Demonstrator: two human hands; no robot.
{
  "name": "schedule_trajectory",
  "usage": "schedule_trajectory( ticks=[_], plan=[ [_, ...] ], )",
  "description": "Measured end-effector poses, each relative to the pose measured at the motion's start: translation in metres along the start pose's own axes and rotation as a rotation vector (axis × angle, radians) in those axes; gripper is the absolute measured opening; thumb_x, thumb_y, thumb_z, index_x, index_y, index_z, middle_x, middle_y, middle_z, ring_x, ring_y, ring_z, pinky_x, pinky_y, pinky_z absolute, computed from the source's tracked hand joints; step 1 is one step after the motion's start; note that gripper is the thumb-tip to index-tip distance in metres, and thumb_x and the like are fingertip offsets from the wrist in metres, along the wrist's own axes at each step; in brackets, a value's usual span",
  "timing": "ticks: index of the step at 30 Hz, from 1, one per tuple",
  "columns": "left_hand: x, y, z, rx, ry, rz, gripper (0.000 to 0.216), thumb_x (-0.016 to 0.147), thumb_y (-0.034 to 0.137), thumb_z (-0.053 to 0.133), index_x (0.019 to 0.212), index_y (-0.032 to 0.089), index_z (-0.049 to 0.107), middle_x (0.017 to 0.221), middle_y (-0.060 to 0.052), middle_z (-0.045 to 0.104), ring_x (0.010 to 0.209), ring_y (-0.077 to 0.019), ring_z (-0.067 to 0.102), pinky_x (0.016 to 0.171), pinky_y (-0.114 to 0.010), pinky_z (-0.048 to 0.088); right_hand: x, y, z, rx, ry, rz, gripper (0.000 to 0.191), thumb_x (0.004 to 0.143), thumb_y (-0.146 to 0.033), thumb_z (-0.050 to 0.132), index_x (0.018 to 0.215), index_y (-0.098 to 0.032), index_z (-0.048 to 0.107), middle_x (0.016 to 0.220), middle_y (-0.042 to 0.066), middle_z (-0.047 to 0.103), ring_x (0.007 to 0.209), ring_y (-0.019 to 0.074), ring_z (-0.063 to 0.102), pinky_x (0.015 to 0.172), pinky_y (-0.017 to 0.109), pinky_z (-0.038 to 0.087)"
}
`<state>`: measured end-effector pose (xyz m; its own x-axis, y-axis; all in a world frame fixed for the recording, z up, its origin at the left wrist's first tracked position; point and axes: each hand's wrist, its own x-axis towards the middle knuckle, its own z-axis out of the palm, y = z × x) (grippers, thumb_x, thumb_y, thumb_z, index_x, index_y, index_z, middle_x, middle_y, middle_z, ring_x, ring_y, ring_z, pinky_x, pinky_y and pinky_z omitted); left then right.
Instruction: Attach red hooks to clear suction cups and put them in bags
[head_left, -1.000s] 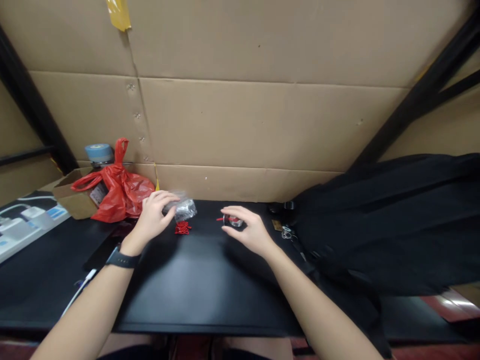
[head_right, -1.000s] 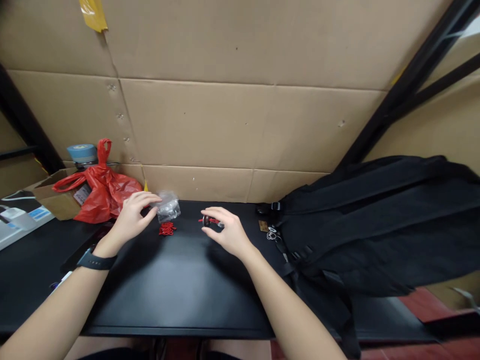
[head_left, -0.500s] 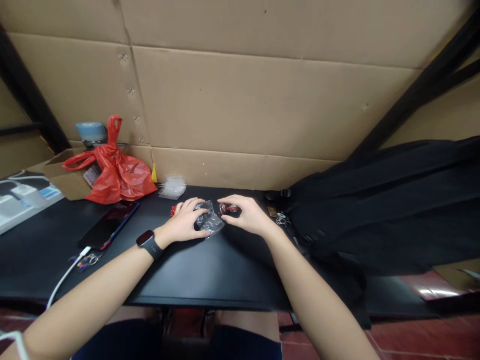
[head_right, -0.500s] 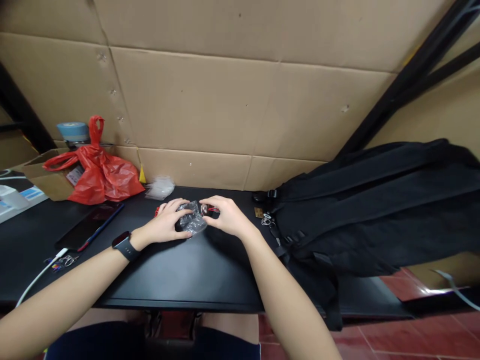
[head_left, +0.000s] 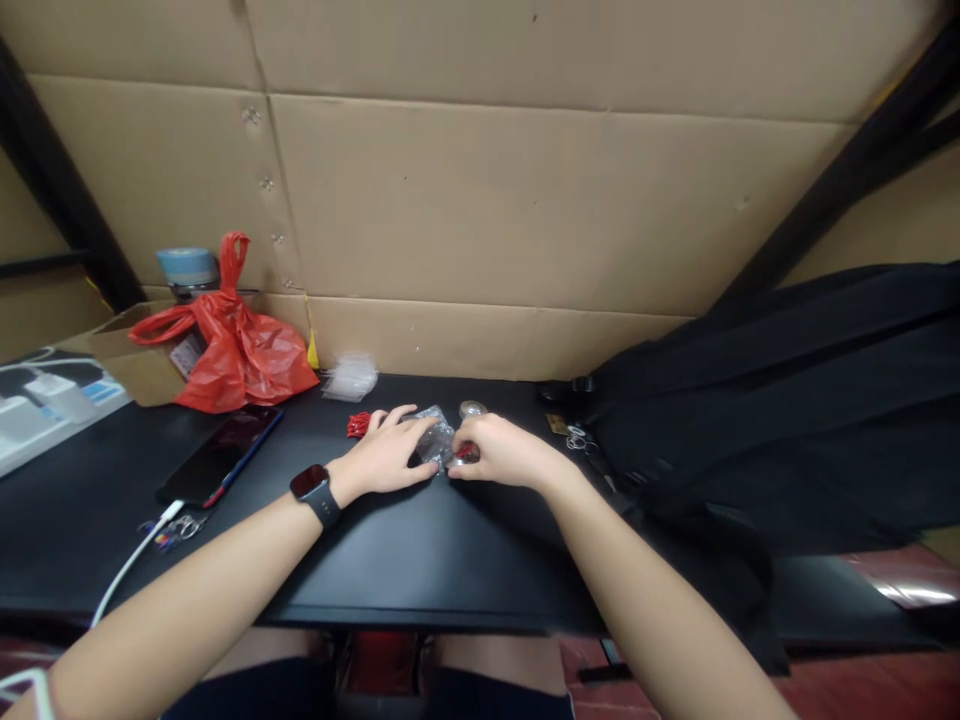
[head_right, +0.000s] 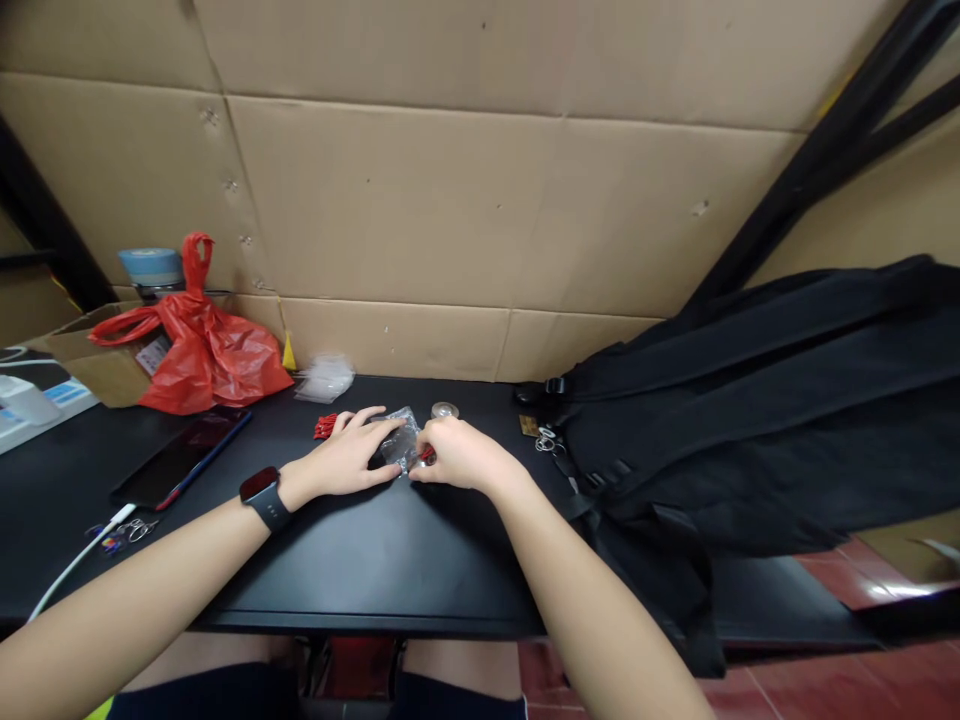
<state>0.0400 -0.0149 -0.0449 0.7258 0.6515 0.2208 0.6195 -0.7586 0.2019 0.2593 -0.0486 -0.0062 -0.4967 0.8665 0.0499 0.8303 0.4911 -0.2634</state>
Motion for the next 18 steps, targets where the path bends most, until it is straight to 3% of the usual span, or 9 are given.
schedule_trajectory(
  ticks=[5, 12, 18],
  plan=[
    [0.0, -0.002, 0.0, -0.069, 0.003, -0.024, 0.074, 0.086, 0.05, 0.058, 0.151, 0.027, 0.03, 0.155, -0.01, 0.041, 0.143, -0.0358, 0.03, 0.11, -0.056, 0.027, 0.003, -0.003, 0.003, 0.022, 0.108, -0.021, 0.023, 0.076, -0.036, 0.08, 0.083, -0.017, 0.07, 0.076, 0.004, 0.066, 0.067, 0.0161, 0.059, 0.062, 0.025, 0.039],
    [0.001, -0.001, 0.0, -0.063, -0.039, -0.003, 0.052, 0.087, 0.048, 0.057, 0.136, 0.029, 0.05, 0.147, -0.006, 0.051, 0.142, -0.0385, 0.028, 0.108, -0.06, 0.026, -0.001, -0.007, 0.0, 0.034, 0.159, -0.069, 0.009, 0.078, -0.024, 0.075, 0.078, -0.019, 0.068, 0.074, 0.003, 0.067, 0.072, 0.0168, 0.059, 0.066, 0.026, 0.04],
    [-0.001, -0.002, -0.002, -0.112, -0.055, -0.016, 0.057, 0.086, 0.049, 0.059, 0.138, 0.028, 0.048, 0.145, -0.007, 0.053, 0.142, -0.038, 0.029, 0.109, -0.059, 0.028, 0.006, -0.003, 0.011, 0.018, 0.168, 0.027, 0.019, 0.075, -0.032, 0.083, 0.082, -0.019, 0.071, 0.076, 0.003, 0.066, 0.066, 0.0159, 0.06, 0.061, 0.025, 0.041]
  ],
)
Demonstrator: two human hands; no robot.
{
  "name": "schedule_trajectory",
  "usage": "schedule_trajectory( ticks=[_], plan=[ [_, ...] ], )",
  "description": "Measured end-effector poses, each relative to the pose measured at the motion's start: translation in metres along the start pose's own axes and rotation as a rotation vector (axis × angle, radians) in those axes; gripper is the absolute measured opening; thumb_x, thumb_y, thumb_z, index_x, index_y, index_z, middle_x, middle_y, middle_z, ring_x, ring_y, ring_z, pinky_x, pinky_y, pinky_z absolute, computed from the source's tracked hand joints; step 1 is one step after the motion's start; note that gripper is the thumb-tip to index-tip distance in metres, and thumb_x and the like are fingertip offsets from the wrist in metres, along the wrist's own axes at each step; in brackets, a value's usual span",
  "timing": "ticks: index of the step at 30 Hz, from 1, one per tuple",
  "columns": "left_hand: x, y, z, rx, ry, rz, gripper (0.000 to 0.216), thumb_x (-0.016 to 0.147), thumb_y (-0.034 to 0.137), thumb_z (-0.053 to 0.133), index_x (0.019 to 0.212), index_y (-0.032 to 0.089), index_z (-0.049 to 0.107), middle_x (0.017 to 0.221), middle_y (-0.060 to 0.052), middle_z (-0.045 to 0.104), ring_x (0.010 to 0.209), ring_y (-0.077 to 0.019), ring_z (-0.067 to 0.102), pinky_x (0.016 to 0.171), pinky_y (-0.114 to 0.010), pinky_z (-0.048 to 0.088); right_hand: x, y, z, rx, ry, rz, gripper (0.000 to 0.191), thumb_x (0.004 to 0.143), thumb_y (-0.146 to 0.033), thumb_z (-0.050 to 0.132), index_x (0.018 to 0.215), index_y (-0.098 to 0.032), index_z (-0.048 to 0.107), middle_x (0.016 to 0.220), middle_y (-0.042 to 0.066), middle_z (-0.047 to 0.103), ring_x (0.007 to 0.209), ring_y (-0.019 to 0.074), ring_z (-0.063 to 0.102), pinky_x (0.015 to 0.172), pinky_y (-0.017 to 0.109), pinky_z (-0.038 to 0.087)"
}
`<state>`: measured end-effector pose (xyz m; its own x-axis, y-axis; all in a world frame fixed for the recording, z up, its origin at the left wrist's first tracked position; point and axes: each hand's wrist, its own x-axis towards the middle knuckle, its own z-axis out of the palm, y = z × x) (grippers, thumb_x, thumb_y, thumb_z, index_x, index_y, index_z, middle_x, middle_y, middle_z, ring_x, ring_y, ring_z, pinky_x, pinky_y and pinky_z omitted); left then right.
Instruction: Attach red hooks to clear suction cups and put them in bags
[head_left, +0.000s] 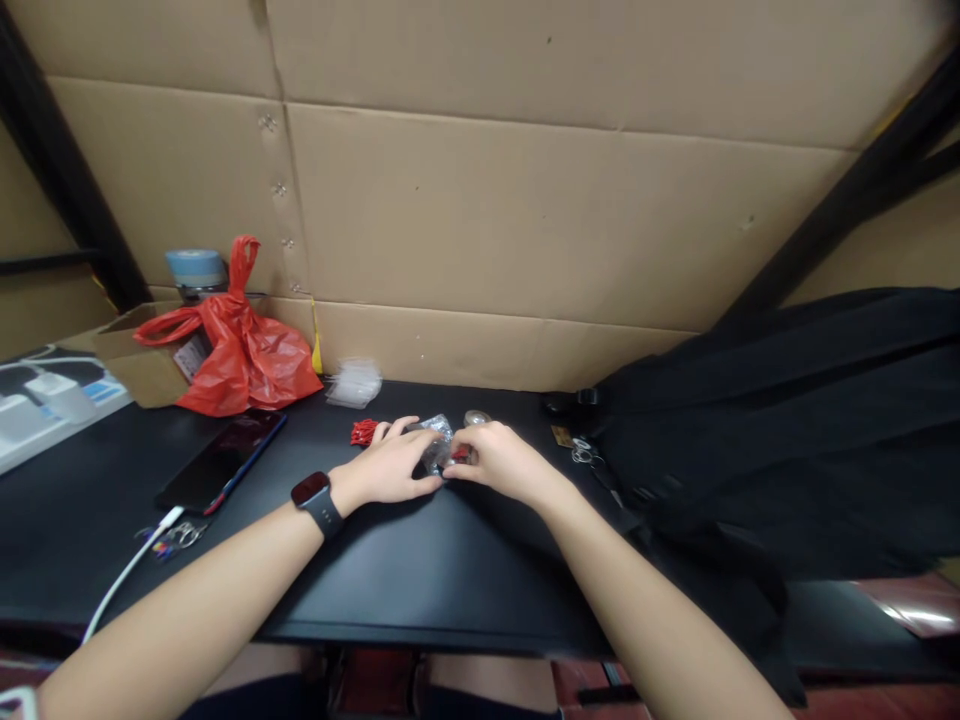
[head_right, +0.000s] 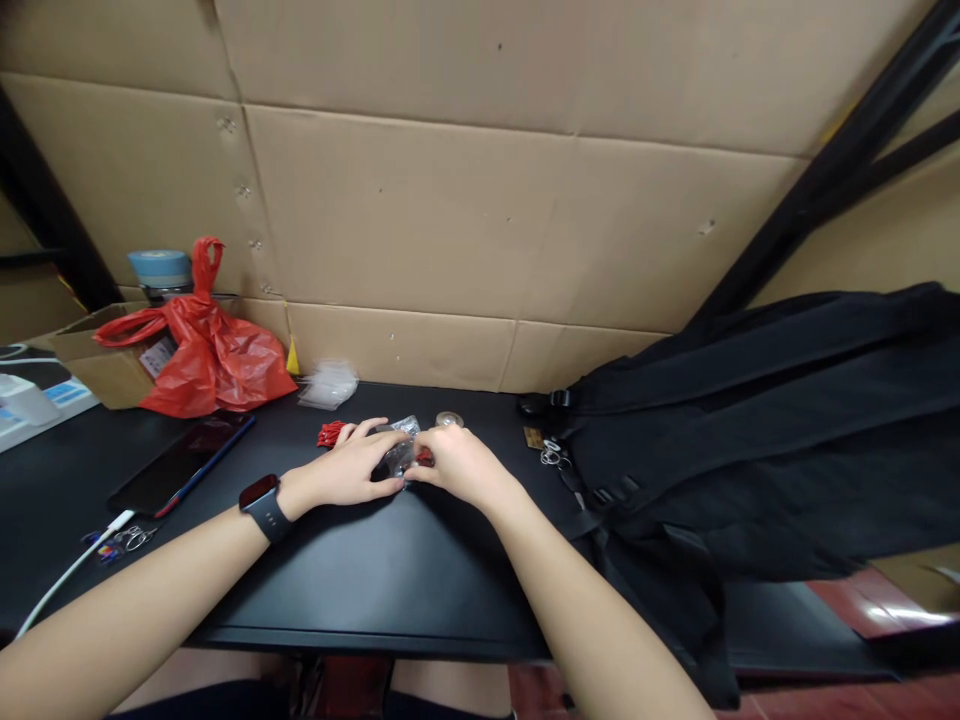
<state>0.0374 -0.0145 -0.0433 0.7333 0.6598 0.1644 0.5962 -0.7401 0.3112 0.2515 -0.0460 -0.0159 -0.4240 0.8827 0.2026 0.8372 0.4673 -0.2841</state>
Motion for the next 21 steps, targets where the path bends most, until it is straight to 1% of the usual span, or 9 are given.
schedule_trajectory(
  ticks=[3, 5, 7, 10, 12, 15, 18, 21],
  plan=[
    [-0.001, 0.0, 0.0, -0.016, -0.01, -0.008, 0.068, 0.084, 0.05, 0.061, 0.144, 0.028, 0.04, 0.149, -0.008, 0.048, 0.143, -0.0375, 0.028, 0.111, -0.057, 0.028, 0.003, 0.005, 0.004, 0.106, -0.017, -0.035, 0.019, 0.073, -0.022, 0.084, 0.086, -0.018, 0.07, 0.076, 0.002, 0.066, 0.067, 0.0155, 0.063, 0.063, 0.024, 0.045],
    [-0.001, 0.0, 0.0, -0.017, -0.008, -0.016, 0.074, 0.084, 0.049, 0.061, 0.149, 0.027, 0.034, 0.153, -0.009, 0.043, 0.144, -0.0373, 0.027, 0.112, -0.057, 0.027, 0.003, 0.008, 0.005, 0.217, -0.057, -0.055, 0.021, 0.074, -0.013, 0.08, 0.091, -0.017, 0.069, 0.077, 0.002, 0.067, 0.067, 0.0143, 0.065, 0.065, 0.023, 0.048],
    [-0.001, 0.001, 0.001, -0.018, -0.003, -0.017, 0.078, 0.084, 0.048, 0.06, 0.151, 0.027, 0.029, 0.156, -0.01, 0.039, 0.144, -0.0371, 0.027, 0.112, -0.057, 0.026, 0.003, 0.009, 0.004, 0.263, -0.067, -0.057, 0.023, 0.075, -0.008, 0.077, 0.094, -0.017, 0.069, 0.079, 0.001, 0.068, 0.067, 0.0133, 0.065, 0.066, 0.023, 0.049],
    [-0.001, 0.001, 0.002, -0.025, -0.001, -0.02, 0.083, 0.083, 0.048, 0.062, 0.153, 0.027, 0.023, 0.16, -0.01, 0.032, 0.144, -0.0373, 0.026, 0.112, -0.058, 0.026, 0.004, 0.007, 0.005, 0.147, 0.004, -0.047, 0.02, 0.077, -0.013, 0.077, 0.095, -0.019, 0.069, 0.086, 0.002, 0.067, 0.073, 0.0148, 0.064, 0.071, 0.026, 0.049],
    [-0.001, 0.001, 0.001, -0.032, -0.01, -0.033, 0.086, 0.082, 0.047, 0.063, 0.154, 0.027, 0.021, 0.161, -0.01, 0.03, 0.144, -0.0376, 0.027, 0.112, -0.059, 0.027, 0.005, 0.004, 0.008, 0.05, 0.062, -0.039, 0.018, 0.08, -0.019, 0.076, 0.097, -0.022, 0.07, 0.095, 0.003, 0.067, 0.085, 0.0172, 0.064, 0.076, 0.027, 0.048],
    [-0.001, 0.001, 0.0, -0.037, -0.019, -0.051, 0.086, 0.081, 0.047, 0.063, 0.154, 0.027, 0.02, 0.161, -0.01, 0.03, 0.145, -0.0377, 0.026, 0.112, -0.059, 0.027, 0.009, -0.001, 0.014, -0.047, 0.11, -0.002, 0.023, 0.084, -0.023, 0.073, 0.106, -0.026, 0.067, 0.106, 0.003, 0.066, 0.098, 0.0198, 0.061, 0.079, 0.029, 0.047],
    [0.0, 0.001, 0.0, -0.039, 0.004, -0.061, 0.09, 0.079, 0.046, 0.066, 0.154, 0.026, 0.019, 0.159, -0.011, 0.032, 0.145, -0.0374, 0.026, 0.112, -0.057, 0.027, 0.016, -0.005, 0.021, -0.141, 0.132, 0.047, 0.027, 0.084, -0.027, 0.073, 0.11, -0.025, 0.064, 0.108, 0.005, 0.065, 0.099, 0.0215, 0.06, 0.078, 0.031, 0.047],
    [0.001, 0.001, -0.001, -0.047, 0.024, -0.064, 0.095, 0.077, 0.046, 0.069, 0.154, 0.026, 0.016, 0.159, -0.012, 0.032, 0.145, -0.0382, 0.026, 0.112, -0.057, 0.027, 0.023, -0.007, 0.027, -0.223, 0.159, 0.099, 0.022, 0.086, -0.031, 0.071, 0.104, -0.022, 0.062, 0.105, 0.007, 0.065, 0.094, 0.0234, 0.06, 0.076, 0.033, 0.046]
  ],
)
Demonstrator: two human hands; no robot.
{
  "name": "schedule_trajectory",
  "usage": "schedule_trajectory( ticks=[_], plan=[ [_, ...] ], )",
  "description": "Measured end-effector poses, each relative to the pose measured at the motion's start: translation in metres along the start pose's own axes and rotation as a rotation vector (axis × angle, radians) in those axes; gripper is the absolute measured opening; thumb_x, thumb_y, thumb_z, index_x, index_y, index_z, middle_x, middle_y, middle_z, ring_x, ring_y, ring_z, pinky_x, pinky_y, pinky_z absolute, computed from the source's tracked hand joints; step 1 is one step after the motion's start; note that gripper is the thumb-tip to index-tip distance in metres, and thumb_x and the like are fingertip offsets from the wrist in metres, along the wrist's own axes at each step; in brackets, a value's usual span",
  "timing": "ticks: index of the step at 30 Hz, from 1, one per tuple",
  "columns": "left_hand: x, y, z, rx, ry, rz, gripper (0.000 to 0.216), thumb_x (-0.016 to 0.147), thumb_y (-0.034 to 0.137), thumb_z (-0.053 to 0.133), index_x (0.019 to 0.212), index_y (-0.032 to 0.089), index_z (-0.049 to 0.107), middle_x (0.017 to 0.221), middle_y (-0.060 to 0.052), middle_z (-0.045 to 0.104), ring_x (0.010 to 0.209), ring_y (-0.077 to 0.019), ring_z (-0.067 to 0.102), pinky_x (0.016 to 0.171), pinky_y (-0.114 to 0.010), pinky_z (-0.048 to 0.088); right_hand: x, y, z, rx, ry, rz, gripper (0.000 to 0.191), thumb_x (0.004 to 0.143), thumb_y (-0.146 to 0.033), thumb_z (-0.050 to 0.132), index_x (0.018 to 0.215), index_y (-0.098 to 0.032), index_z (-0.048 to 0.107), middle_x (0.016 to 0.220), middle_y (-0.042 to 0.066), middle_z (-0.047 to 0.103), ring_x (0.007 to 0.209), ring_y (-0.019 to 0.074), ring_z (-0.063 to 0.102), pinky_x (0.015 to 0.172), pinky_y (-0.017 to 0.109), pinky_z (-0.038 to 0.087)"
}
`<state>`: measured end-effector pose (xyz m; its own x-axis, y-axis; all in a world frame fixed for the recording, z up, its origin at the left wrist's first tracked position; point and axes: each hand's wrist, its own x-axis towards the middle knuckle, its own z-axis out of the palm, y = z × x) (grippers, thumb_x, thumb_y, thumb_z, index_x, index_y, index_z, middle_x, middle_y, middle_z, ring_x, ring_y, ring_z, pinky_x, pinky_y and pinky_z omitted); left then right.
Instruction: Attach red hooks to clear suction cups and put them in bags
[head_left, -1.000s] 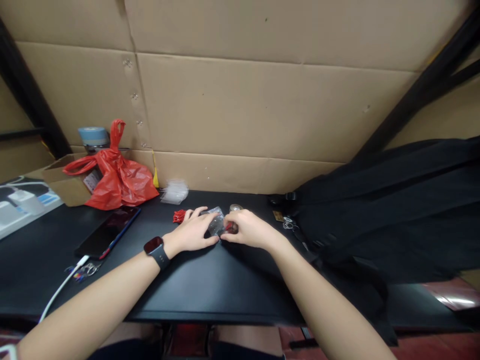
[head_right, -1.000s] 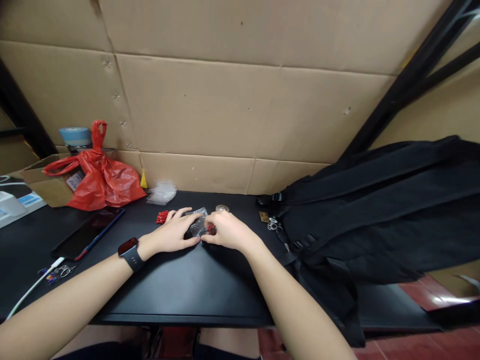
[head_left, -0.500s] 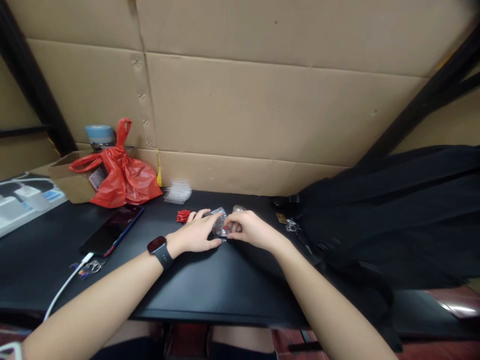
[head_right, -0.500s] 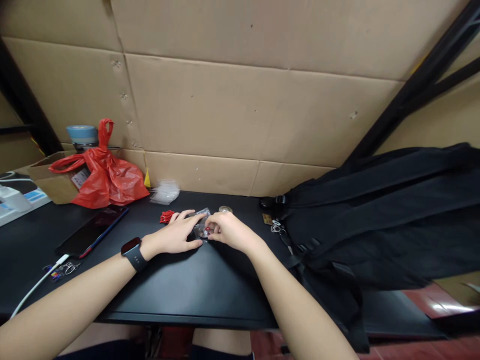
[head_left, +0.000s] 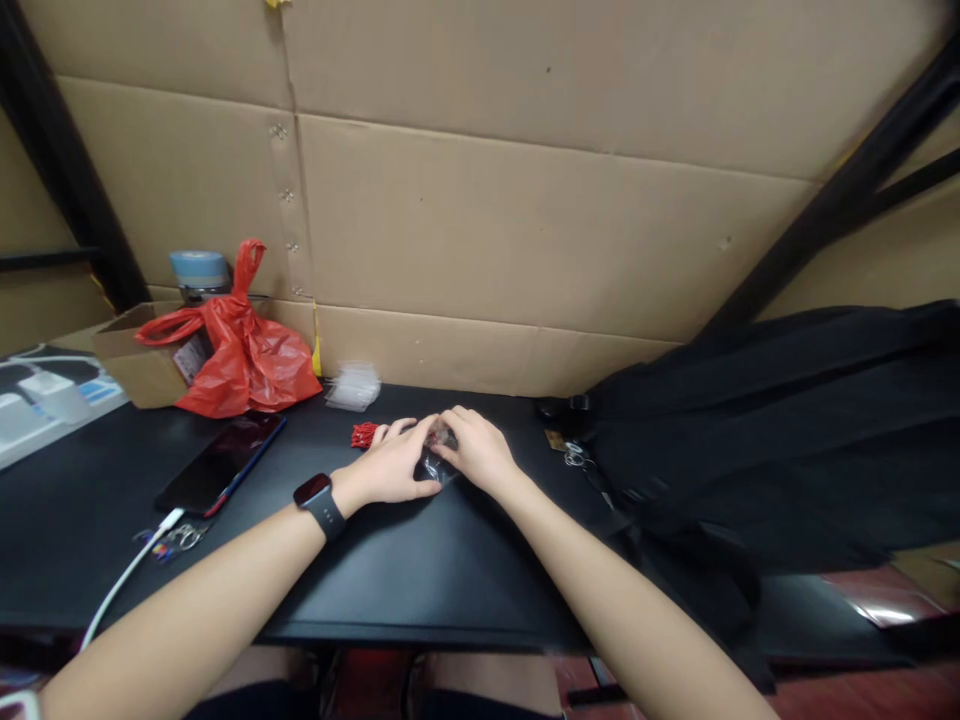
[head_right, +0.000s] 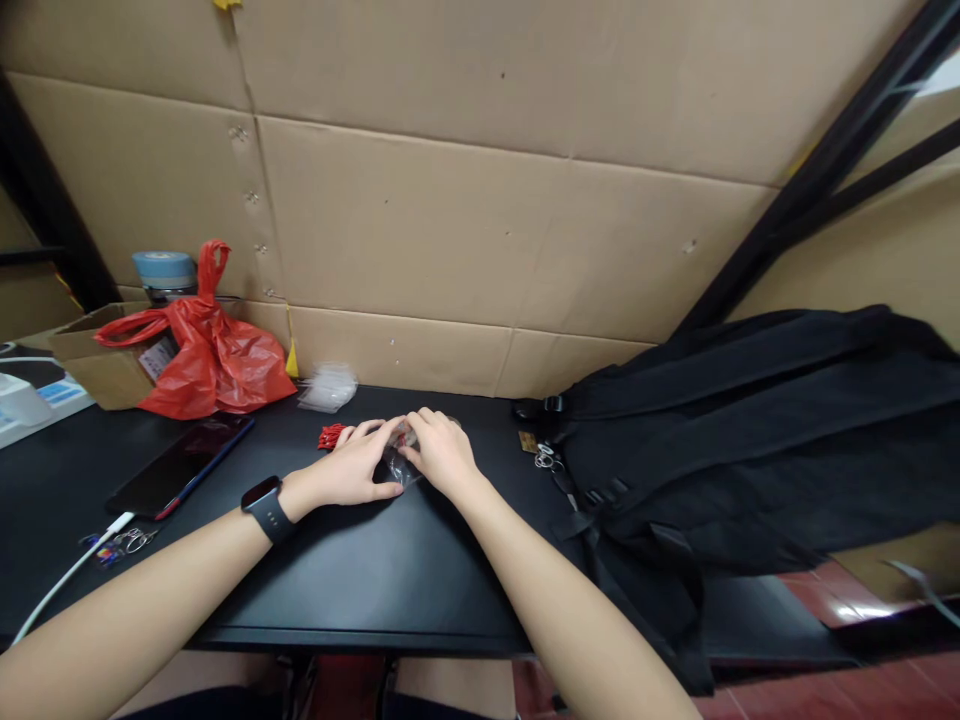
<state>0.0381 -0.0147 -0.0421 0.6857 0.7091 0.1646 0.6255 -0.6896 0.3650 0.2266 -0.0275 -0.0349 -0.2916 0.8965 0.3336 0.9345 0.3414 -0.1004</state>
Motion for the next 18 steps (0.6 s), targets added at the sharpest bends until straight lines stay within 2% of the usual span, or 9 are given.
schedule_trajectory(
  ticks=[4, 7, 9, 15, 18],
  plan=[
    [-0.002, 0.0, -0.003, -0.005, 0.017, 0.022, 0.092, 0.076, 0.043, 0.069, 0.152, 0.027, 0.02, 0.158, -0.011, 0.033, 0.143, -0.0385, 0.028, 0.111, -0.057, 0.028, 0.004, -0.001, 0.008, -0.034, 0.03, 0.046, 0.009, 0.091, -0.027, 0.062, 0.097, -0.021, 0.062, 0.1, 0.008, 0.066, 0.091, 0.0237, 0.061, 0.076, 0.034, 0.045],
    [-0.006, 0.0, -0.007, -0.004, 0.023, 0.037, 0.079, 0.077, 0.04, 0.069, 0.146, 0.026, 0.032, 0.15, -0.012, 0.044, 0.139, -0.0359, 0.033, 0.109, -0.054, 0.031, 0.004, 0.003, 0.01, 0.011, 0.007, 0.06, 0.007, 0.093, -0.022, 0.057, 0.093, -0.021, 0.064, 0.1, 0.007, 0.065, 0.093, 0.0218, 0.062, 0.076, 0.032, 0.045],
    [-0.008, 0.0, -0.008, 0.02, 0.007, 0.044, 0.068, 0.079, 0.038, 0.067, 0.14, 0.026, 0.04, 0.144, -0.011, 0.05, 0.137, -0.0351, 0.035, 0.108, -0.054, 0.033, 0.003, 0.008, 0.007, 0.078, -0.037, 0.04, 0.006, 0.09, -0.022, 0.061, 0.093, -0.021, 0.066, 0.102, 0.007, 0.065, 0.096, 0.021, 0.062, 0.079, 0.03, 0.046],
    [-0.012, 0.001, -0.009, 0.141, 0.026, 0.07, 0.052, 0.088, 0.046, 0.056, 0.135, 0.024, 0.053, 0.144, -0.01, 0.052, 0.134, -0.0363, 0.036, 0.107, -0.056, 0.031, -0.007, 0.025, -0.008, 0.259, -0.156, -0.095, 0.035, 0.085, -0.042, 0.07, 0.11, -0.019, 0.07, 0.11, 0.01, 0.065, 0.109, 0.025, 0.058, 0.096, 0.038, 0.045],
    [-0.011, 0.002, -0.008, 0.202, 0.048, 0.073, 0.048, 0.087, 0.048, 0.056, 0.127, 0.023, 0.061, 0.139, -0.011, 0.055, 0.133, -0.0374, 0.036, 0.105, -0.056, 0.031, -0.011, 0.031, -0.013, 0.282, -0.211, -0.147, 0.047, 0.078, -0.049, 0.075, 0.114, -0.019, 0.07, 0.118, 0.013, 0.062, 0.117, 0.0285, 0.053, 0.103, 0.043, 0.042]
  ],
)
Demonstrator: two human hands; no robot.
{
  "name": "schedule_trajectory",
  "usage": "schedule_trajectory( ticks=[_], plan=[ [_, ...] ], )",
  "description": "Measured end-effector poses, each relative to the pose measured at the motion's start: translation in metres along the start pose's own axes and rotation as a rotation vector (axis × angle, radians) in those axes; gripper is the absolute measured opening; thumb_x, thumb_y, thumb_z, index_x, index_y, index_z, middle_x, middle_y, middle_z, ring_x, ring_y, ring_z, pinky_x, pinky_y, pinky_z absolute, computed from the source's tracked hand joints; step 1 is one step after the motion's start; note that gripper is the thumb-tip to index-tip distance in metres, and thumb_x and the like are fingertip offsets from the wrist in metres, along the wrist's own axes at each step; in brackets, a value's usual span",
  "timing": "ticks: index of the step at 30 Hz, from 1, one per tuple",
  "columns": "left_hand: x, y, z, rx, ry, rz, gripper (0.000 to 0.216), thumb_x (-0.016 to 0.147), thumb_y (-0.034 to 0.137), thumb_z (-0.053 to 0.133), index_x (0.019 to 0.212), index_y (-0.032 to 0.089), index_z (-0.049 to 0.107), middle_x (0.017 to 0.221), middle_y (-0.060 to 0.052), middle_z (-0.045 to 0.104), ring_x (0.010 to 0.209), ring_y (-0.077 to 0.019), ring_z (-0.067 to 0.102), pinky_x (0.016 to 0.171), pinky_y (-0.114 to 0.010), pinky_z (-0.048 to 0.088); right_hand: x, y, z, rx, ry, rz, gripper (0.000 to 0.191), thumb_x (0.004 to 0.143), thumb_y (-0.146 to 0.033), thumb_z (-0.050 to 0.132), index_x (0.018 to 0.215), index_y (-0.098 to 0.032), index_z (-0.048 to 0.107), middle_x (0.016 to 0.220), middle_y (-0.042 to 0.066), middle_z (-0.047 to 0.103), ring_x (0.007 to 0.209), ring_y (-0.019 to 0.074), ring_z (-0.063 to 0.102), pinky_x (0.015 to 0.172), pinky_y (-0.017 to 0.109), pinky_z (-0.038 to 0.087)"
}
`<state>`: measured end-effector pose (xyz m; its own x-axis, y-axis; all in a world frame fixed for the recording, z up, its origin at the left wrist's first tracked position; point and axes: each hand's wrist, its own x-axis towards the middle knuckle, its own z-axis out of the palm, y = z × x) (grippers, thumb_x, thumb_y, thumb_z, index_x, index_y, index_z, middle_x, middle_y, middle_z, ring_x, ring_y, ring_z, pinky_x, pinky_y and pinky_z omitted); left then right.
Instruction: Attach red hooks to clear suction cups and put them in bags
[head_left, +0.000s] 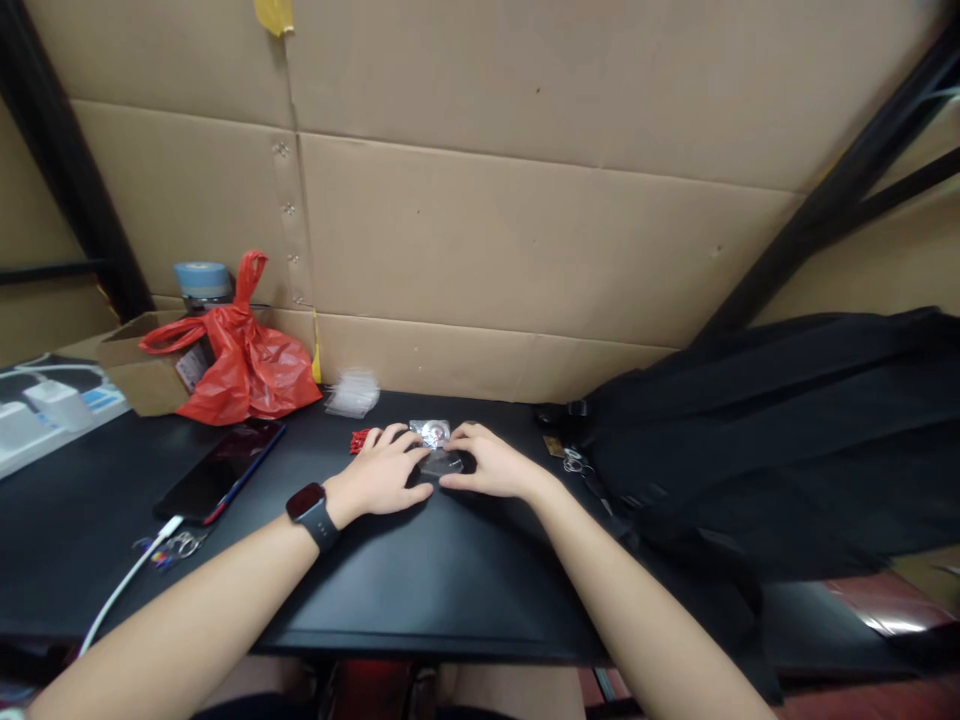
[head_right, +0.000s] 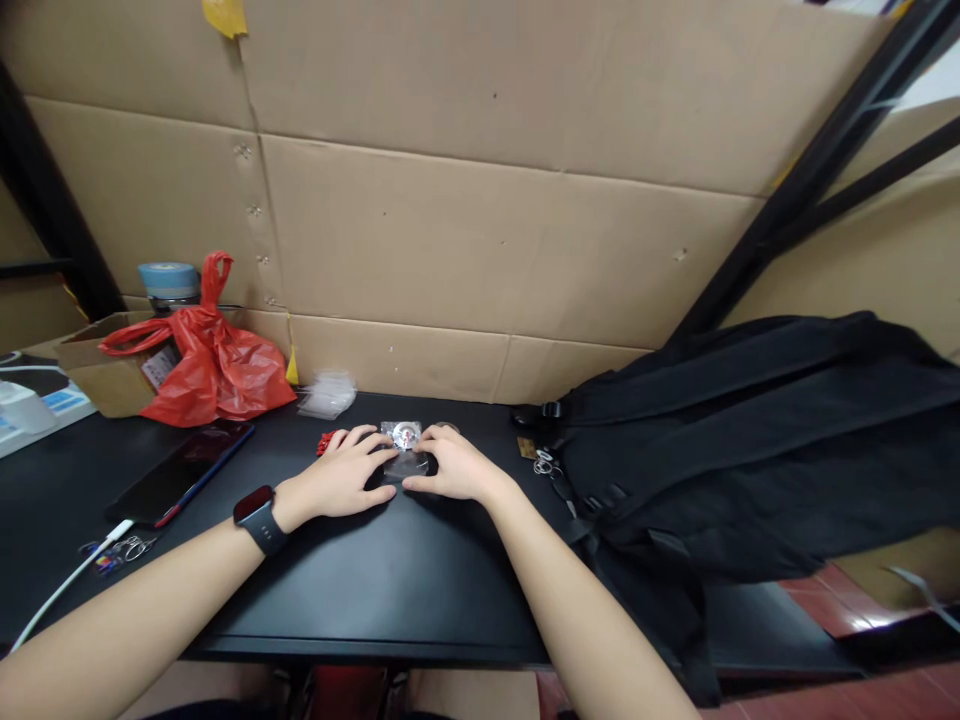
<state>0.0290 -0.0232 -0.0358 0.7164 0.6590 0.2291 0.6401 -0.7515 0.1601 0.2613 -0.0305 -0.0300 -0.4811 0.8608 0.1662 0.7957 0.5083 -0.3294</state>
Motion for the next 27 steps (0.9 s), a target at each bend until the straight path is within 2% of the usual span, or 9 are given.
schedule_trajectory(
  ticks=[3, 6, 9, 14, 19, 22, 25, 26, 27],
  plan=[
    [0.003, 0.0, 0.002, 0.033, 0.052, -0.022, 0.039, 0.086, 0.042, 0.058, 0.12, 0.023, 0.066, 0.131, -0.01, 0.06, 0.132, -0.036, 0.037, 0.104, -0.053, 0.032, -0.001, 0.002, -0.001, -0.022, -0.021, -0.004, 0.05, 0.073, -0.046, 0.079, 0.115, -0.02, 0.07, 0.123, 0.013, 0.059, 0.119, 0.0308, 0.05, 0.104, 0.047, 0.041],
    [0.008, -0.004, 0.007, 0.06, 0.121, -0.07, 0.028, 0.093, 0.035, 0.05, 0.109, 0.022, 0.07, 0.12, -0.01, 0.063, 0.125, -0.0325, 0.041, 0.098, -0.05, 0.034, 0.001, 0.005, 0.002, -0.04, -0.011, 0.014, 0.04, 0.073, -0.03, 0.076, 0.111, -0.02, 0.069, 0.119, 0.011, 0.06, 0.116, 0.0293, 0.05, 0.101, 0.045, 0.042],
    [0.014, -0.01, 0.012, 0.062, 0.17, -0.134, 0.03, 0.098, 0.033, 0.042, 0.101, 0.021, 0.07, 0.113, -0.011, 0.063, 0.117, -0.0296, 0.044, 0.091, -0.046, 0.036, 0.004, 0.008, 0.006, -0.043, 0.021, 0.046, 0.031, 0.075, -0.019, 0.072, 0.105, -0.02, 0.068, 0.115, 0.009, 0.06, 0.109, 0.0264, 0.052, 0.098, 0.043, 0.043],
    [0.016, -0.015, 0.009, -0.026, 0.21, -0.216, 0.028, 0.097, 0.032, 0.045, 0.093, 0.022, 0.071, 0.112, -0.009, 0.063, 0.115, -0.0291, 0.044, 0.09, -0.046, 0.036, 0.007, 0.016, 0.012, -0.021, 0.123, 0.081, 0.008, 0.088, -0.024, 0.064, 0.094, -0.021, 0.067, 0.118, 0.009, 0.057, 0.109, 0.0247, 0.05, 0.096, 0.044, 0.041],
    [0.014, -0.013, 0.003, -0.111, 0.211, -0.313, 0.031, 0.093, 0.032, 0.045, 0.081, 0.021, 0.072, 0.107, -0.007, 0.067, 0.107, -0.0285, 0.049, 0.085, -0.046, 0.039, 0.011, 0.014, 0.016, 0.059, 0.18, 0.143, 0.017, 0.094, -0.029, 0.056, 0.084, -0.021, 0.068, 0.125, 0.009, 0.056, 0.116, 0.0259, 0.048, 0.097, 0.045, 0.04],
    [0.014, -0.012, 0.003, -0.08, 0.219, -0.329, 0.032, 0.091, 0.031, 0.047, 0.071, 0.02, 0.068, 0.1, -0.008, 0.067, 0.103, -0.0284, 0.051, 0.082, -0.045, 0.039, 0.013, 0.006, 0.02, 0.024, 0.183, 0.209, 0.027, 0.095, -0.032, 0.052, 0.076, -0.02, 0.066, 0.125, 0.009, 0.057, 0.117, 0.0275, 0.047, 0.095, 0.046, 0.038],
    [0.013, -0.01, 0.004, 0.006, 0.244, -0.31, 0.027, 0.089, 0.032, 0.05, 0.07, 0.019, 0.064, 0.098, -0.009, 0.065, 0.105, -0.0298, 0.05, 0.084, -0.045, 0.038, 0.013, -0.003, 0.02, -0.065, 0.222, 0.225, 0.016, 0.091, -0.032, 0.057, 0.082, -0.021, 0.064, 0.118, 0.01, 0.059, 0.111, 0.028, 0.049, 0.091, 0.045, 0.038],
    [0.013, -0.009, 0.004, 0.027, 0.25, -0.299, 0.023, 0.089, 0.032, 0.052, 0.073, 0.02, 0.064, 0.099, -0.01, 0.065, 0.106, -0.03, 0.049, 0.085, -0.045, 0.038, 0.012, -0.006, 0.019, -0.079, 0.242, 0.198, 0.01, 0.089, -0.03, 0.059, 0.089, -0.021, 0.064, 0.117, 0.01, 0.06, 0.109, 0.0275, 0.049, 0.09, 0.044, 0.038],
    [0.014, -0.009, 0.004, 0.039, 0.252, -0.284, 0.018, 0.089, 0.031, 0.053, 0.078, 0.02, 0.063, 0.101, -0.01, 0.065, 0.108, -0.03, 0.049, 0.086, -0.044, 0.037, 0.011, -0.008, 0.017, -0.078, 0.25, 0.147, 0.011, 0.087, -0.028, 0.061, 0.096, -0.022, 0.064, 0.118, 0.01, 0.06, 0.109, 0.0269, 0.05, 0.09, 0.042, 0.038]
  ],
)
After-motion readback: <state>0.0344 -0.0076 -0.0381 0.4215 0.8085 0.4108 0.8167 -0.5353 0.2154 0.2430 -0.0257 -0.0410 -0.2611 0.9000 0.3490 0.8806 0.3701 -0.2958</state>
